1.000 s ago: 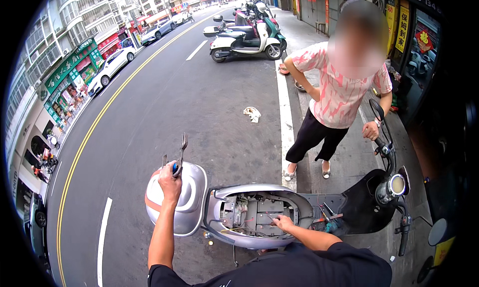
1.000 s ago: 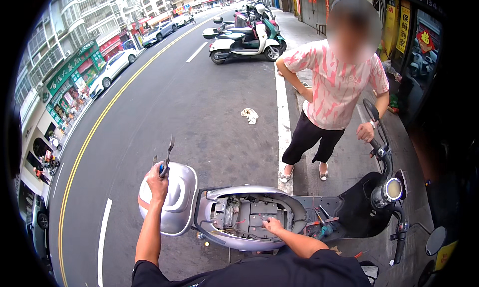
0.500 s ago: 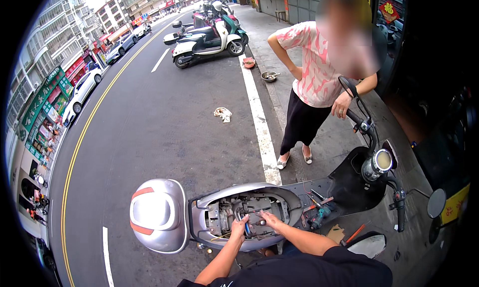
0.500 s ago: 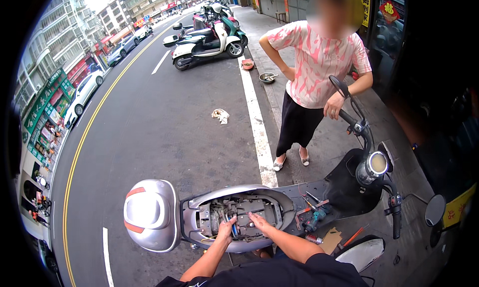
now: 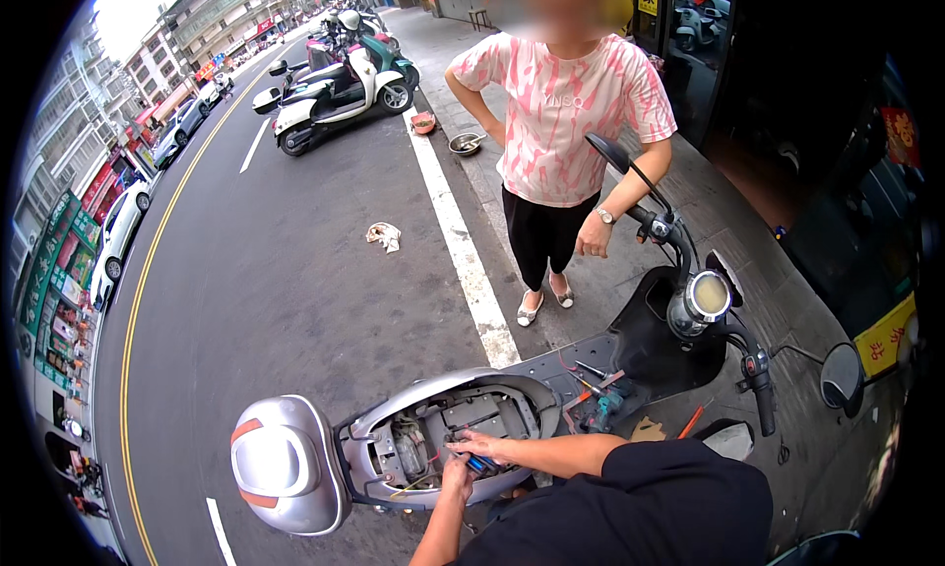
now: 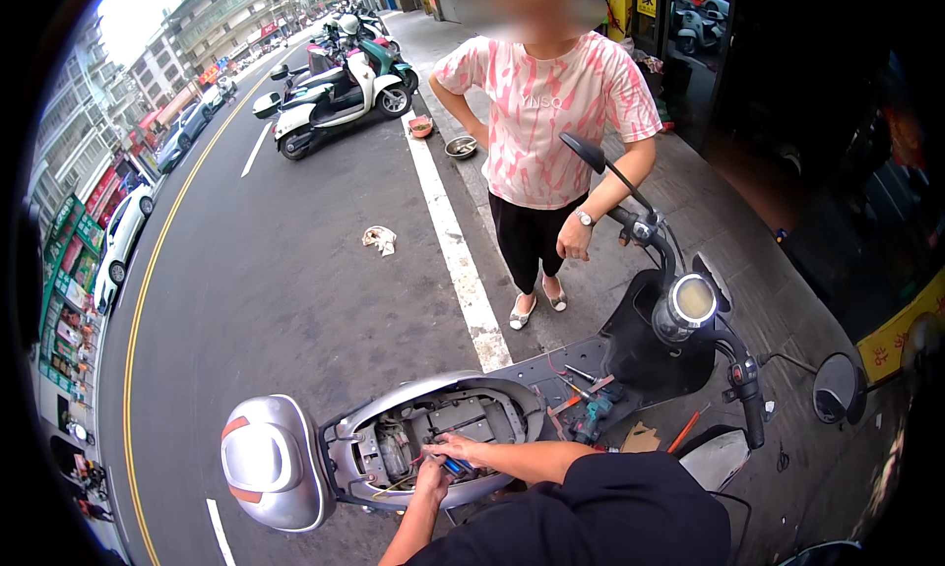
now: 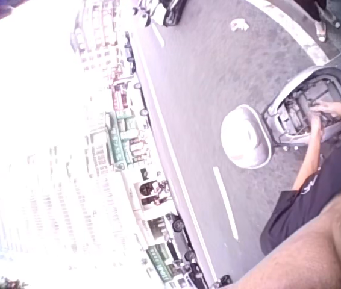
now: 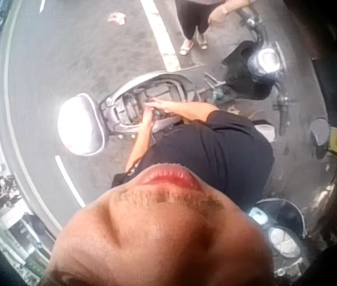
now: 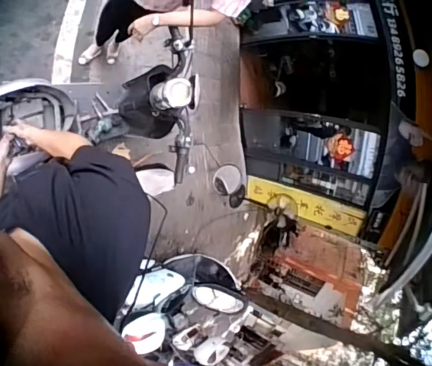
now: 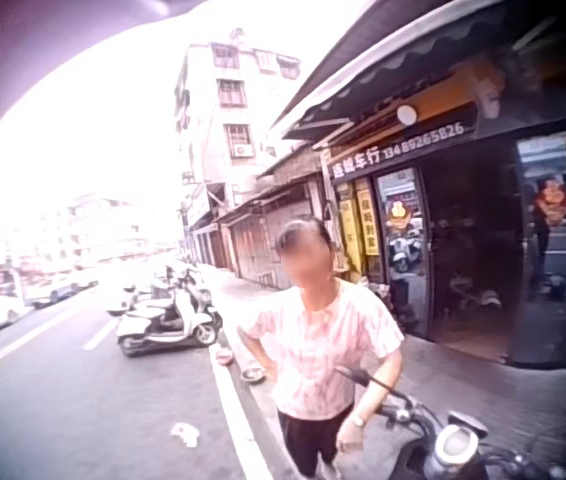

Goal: The person works on the internal battery compartment of a scooter, using pliers and a power drill to disconnect and remove batteries.

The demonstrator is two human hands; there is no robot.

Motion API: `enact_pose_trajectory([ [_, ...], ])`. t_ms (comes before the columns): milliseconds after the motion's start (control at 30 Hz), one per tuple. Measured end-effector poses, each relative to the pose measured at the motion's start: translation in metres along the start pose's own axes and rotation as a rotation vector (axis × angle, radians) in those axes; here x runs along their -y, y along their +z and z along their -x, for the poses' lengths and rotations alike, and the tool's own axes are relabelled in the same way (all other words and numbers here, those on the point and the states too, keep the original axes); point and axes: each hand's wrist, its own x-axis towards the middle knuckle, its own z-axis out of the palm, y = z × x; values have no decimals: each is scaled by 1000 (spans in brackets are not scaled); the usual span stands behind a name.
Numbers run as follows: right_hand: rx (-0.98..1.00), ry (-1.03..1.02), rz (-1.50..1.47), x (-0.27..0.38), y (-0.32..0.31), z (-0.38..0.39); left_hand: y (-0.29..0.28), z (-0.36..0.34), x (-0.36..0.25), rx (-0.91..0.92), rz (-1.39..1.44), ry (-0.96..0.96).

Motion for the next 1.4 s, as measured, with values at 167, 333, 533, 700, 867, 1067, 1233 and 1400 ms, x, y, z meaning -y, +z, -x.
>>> enact_pose_trajectory([
  [167, -66, 20, 144, 1, -6, -5, 16, 17, 10, -38, 107, 115],
  [333, -89, 51, 23, 10, -4, 0, 2, 5, 39, -312, 13, 227],
  [533, -94, -6, 127, -10, 0, -14, -21, -3, 53, -556, -520, 446],
  [700, -40, 83, -2, 4, 5, -7, -23, 10, 34, -563, -1111, 404],
  [867, -66, 15, -149, 28, -45, 19, -7, -19, 20, -594, -1184, 568],
  [1067, -253, -29, -366, 55, -161, 113, -22, -28, 19, -509, -1030, 499],
  [1233, -660, -24, -653, 8, -256, 169, -48, -49, 31, -550, -833, 367],
  [1400, -1055, 88, -227, -125, -345, 104, -35, -48, 25, -416, -657, 255],
])
